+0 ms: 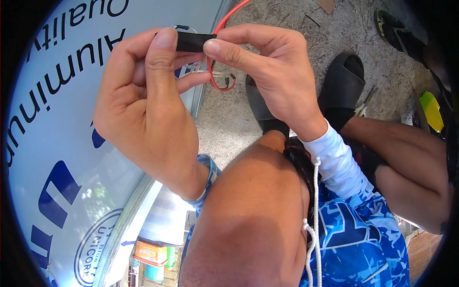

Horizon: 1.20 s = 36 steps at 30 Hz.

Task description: Applying electrical tape to wires connected to an aluminum composite panel.

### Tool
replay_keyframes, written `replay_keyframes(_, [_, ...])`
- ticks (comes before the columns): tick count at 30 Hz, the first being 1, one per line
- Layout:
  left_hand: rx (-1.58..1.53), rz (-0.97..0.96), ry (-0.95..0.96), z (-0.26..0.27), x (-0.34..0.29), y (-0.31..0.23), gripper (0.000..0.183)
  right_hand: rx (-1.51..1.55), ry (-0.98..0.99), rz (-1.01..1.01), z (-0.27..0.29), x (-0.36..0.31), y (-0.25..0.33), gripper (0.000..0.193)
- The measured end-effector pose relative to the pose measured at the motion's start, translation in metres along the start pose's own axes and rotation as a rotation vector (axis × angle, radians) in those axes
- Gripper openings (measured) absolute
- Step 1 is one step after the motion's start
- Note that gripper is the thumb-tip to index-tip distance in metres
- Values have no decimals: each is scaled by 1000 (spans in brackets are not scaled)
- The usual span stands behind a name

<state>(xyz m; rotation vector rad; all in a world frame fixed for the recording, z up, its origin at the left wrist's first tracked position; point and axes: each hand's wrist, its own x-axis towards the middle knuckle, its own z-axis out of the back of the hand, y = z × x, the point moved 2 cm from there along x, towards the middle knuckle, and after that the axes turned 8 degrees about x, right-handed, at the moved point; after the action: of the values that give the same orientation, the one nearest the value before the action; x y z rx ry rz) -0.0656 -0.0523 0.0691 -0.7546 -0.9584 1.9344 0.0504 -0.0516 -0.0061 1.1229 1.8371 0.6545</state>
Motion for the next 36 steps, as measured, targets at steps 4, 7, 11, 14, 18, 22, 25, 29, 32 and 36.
replay_keyframes(4, [48,7,79,2,-2,-7,15,66,-4,30,2,1,-5,20])
replay_keyframes(7, [39,-14,109,0,-3,-8,15,165,-1,-21,3,-1,-4,19])
replay_keyframes(11, [23,-19,99,4,-5,-10,15,369,-6,-127,-3,-2,-6,21])
replay_keyframes(14, [-1,9,62,3,-7,-10,16,412,17,-147,-2,-1,-7,22])
replay_keyframes(18, [-11,33,-26,2,-7,-9,18,284,2,-89,-3,-1,0,22])
replay_keyframes(22, [15,36,-102,5,-5,-9,19,194,12,-56,-5,0,8,22])
replay_keyframes(25, [-25,60,-123,10,-3,-7,19,76,58,-92,-9,-6,15,17])
replay_keyframes(29, [-30,59,-153,9,-4,-8,20,161,-25,-5,-17,-9,10,16])
replay_keyframes(32, [-36,53,-170,9,-5,-8,21,202,-82,58,-21,-9,6,15])
replay_keyframes(36, [-42,29,-180,11,-6,-7,19,194,-79,22,-20,-10,5,15])
